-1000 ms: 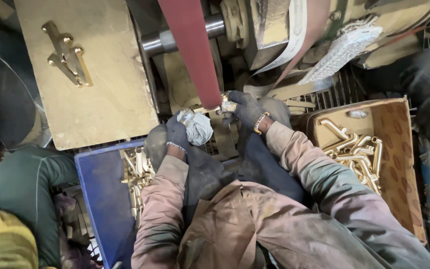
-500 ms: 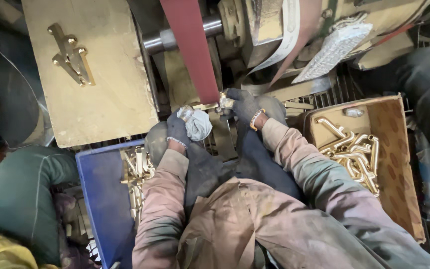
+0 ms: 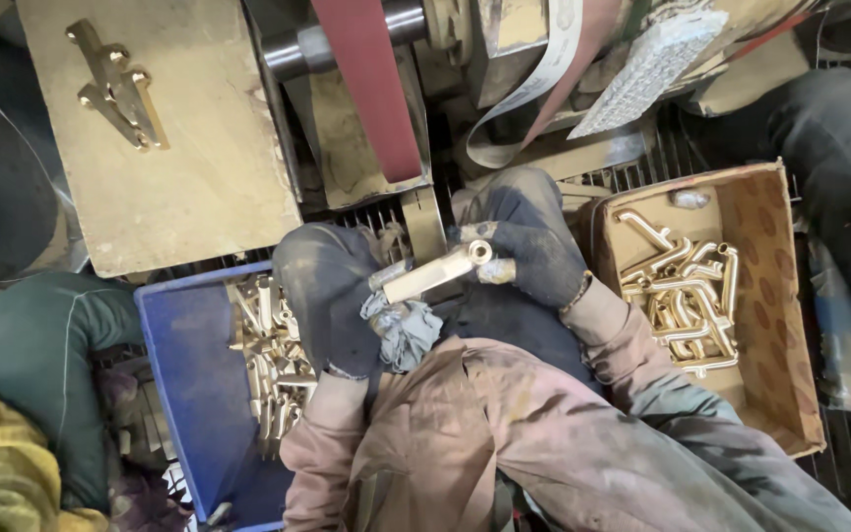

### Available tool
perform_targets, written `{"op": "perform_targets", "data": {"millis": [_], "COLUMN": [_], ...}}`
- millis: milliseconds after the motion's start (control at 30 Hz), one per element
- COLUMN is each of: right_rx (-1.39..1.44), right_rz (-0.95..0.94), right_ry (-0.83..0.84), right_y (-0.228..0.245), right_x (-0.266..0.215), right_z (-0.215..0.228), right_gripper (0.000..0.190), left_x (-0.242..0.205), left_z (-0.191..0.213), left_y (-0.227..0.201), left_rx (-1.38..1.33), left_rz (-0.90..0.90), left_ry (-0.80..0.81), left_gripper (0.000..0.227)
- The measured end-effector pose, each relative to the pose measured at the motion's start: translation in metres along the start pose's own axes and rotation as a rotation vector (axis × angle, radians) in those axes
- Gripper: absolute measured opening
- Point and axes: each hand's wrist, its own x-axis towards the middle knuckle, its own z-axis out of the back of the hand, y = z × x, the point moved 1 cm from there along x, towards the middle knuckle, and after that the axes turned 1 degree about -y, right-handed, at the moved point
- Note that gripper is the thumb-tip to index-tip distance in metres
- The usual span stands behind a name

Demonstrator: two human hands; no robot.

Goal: The person sits on the floor and repeatedly picks up small brass-colored metal parts from a blue bin. They press each part against a moving belt sander to smooth its edges, then place the finished part on a wooden board to the left.

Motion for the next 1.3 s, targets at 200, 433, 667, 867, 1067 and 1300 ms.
{"op": "perform_targets", "data": {"millis": [200, 433, 667, 867, 1067, 1300], "right_rx": [-0.134, 0.062, -0.206, -0.510, -0.403, -0.468], "right_rz": [-0.034, -0.137, -0.148, -0.116, -0.171, -0.156], "right_ry": [0.056, 0.041, -0.097, -0.231, -0.322, -0.330], "right_y": [0.004, -0.007, -0.021, -0.062, -0.074, -0.067], "right_x": [-0.013, -0.016, -0.001, 0.034, 0.049, 0.059], "right_z": [-0.002, -0.011, -0.004, 0.004, 0.003, 0.001], "right_gripper": [0.053, 0.054, 0.051, 0.044, 0.043, 0.040], "left_x": [0.000, 0.001, 0.033, 0.066, 0.074, 0.069], "left_z": [0.007, 0.003, -0.025, -0.072, -0.120, -0.126], "left_y": [-0.007, -0.003, 0.043, 0.107, 0.156, 0.178], "left_rx": [0.140, -0.153, -0.674, -0.864, -1.139, -1.069], "left_rz": [-0.105, 0.055, 0.479, 0.686, 0.923, 0.891], "left_ry": [0.021, 0.142, 0.409, 0.435, 0.284, 0.237], "left_gripper": [0.034, 0.039, 0.041, 0.028, 0.025, 0.025]}}
